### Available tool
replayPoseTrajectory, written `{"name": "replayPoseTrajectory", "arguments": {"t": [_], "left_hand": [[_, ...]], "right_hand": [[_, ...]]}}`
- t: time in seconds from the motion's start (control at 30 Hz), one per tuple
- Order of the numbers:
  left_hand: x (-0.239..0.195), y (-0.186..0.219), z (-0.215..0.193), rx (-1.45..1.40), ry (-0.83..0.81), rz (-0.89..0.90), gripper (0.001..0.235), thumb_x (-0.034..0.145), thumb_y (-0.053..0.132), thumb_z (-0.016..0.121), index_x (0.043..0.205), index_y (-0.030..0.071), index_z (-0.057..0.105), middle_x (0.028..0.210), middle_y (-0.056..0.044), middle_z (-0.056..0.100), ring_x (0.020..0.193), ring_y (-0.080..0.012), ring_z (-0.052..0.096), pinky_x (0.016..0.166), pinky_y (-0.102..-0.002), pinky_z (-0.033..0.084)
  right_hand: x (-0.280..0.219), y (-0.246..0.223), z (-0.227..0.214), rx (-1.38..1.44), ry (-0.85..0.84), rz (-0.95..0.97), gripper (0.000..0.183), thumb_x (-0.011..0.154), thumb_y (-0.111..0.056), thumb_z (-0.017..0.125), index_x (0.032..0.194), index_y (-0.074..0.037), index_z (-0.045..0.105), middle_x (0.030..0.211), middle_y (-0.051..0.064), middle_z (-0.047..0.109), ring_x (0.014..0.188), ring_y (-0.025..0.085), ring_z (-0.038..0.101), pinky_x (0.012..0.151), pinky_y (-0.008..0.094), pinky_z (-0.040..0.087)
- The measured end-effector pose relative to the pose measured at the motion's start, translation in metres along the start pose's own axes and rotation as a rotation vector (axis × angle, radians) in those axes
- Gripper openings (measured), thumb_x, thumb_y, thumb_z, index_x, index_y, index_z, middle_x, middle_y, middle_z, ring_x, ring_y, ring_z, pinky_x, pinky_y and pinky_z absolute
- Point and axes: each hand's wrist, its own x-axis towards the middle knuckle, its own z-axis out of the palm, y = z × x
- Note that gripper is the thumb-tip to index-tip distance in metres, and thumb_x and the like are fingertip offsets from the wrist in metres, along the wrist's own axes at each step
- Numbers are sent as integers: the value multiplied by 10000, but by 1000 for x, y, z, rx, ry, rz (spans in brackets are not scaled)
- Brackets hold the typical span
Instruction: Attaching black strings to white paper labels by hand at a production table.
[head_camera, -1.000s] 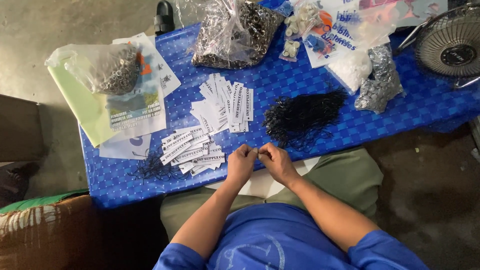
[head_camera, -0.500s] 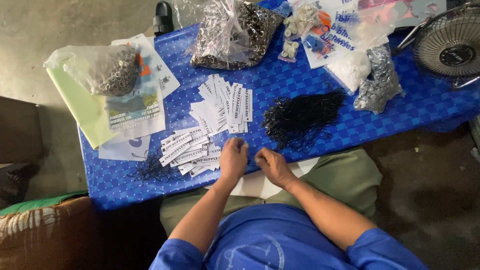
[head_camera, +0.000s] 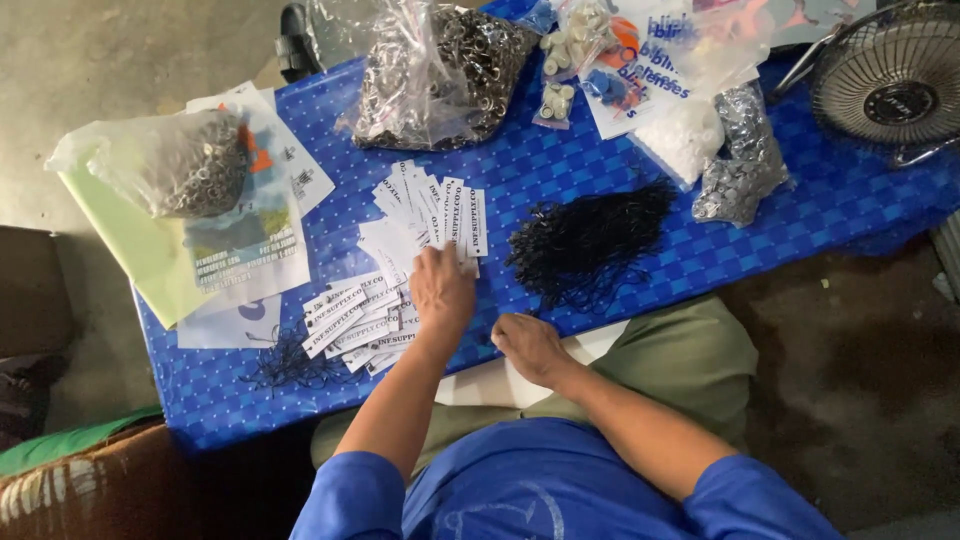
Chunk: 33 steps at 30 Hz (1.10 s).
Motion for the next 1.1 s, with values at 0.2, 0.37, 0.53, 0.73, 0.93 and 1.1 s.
{"name": "replayPoseTrajectory", "arguments": {"t": [0.2, 0.37, 0.53, 0.73, 0.93, 1.1], "left_hand": [[23, 7, -13, -8, -158, -217, 300, 918, 360, 711, 1059, 111, 626, 1068, -93, 587, 1020, -291, 646, 825, -391, 555], [24, 10, -28, -199, -198, -352, 353, 902, 361, 741, 1095, 106, 593, 1102, -111, 600, 1052, -322, 660, 856, -424, 548], [21, 14, -25, -97, -69, -236, 419, 860, 349, 788, 1129, 95, 591, 1085, -114, 568, 1031, -332, 643, 854, -426, 555], [21, 27, -2, -24, -36, 32, 354, 916, 314, 748, 1195, 123, 641, 1000, -60, 532, 927, -246, 616, 733, -357, 548], [31, 33, 14, 29, -178, -90, 290, 902, 354, 734, 1028, 129, 601, 1033, -59, 580, 1021, -273, 636, 810, -410, 570], [38, 34, 2, -163, -274, -255, 346, 872, 340, 775, 1024, 131, 546, 1093, -81, 588, 1101, -316, 622, 907, -454, 532]], "right_hand": [[2, 6, 0, -4, 11, -9, 178, 1009, -301, 549, 899, -169, 594, 708, 18, 618, 739, 236, 679, 642, 346, 534], [4, 1, -6, 23, 10, -31, 197, 1022, -279, 525, 860, -173, 558, 688, 17, 584, 701, 226, 653, 622, 325, 513], [1, -4, -11, 32, 9, -66, 233, 1039, -290, 497, 836, -179, 520, 672, 3, 556, 665, 221, 626, 594, 330, 491], [6, -5, -16, 23, 20, -62, 244, 1047, -314, 496, 840, -190, 532, 671, -11, 566, 674, 203, 634, 594, 319, 499], [5, -8, -20, 71, -18, -10, 216, 1028, -278, 518, 842, -172, 542, 712, 39, 606, 735, 251, 658, 629, 345, 521], [6, -10, -25, 112, -50, 35, 182, 1007, -270, 552, 848, -181, 554, 734, 25, 637, 772, 245, 672, 633, 344, 526]]}}
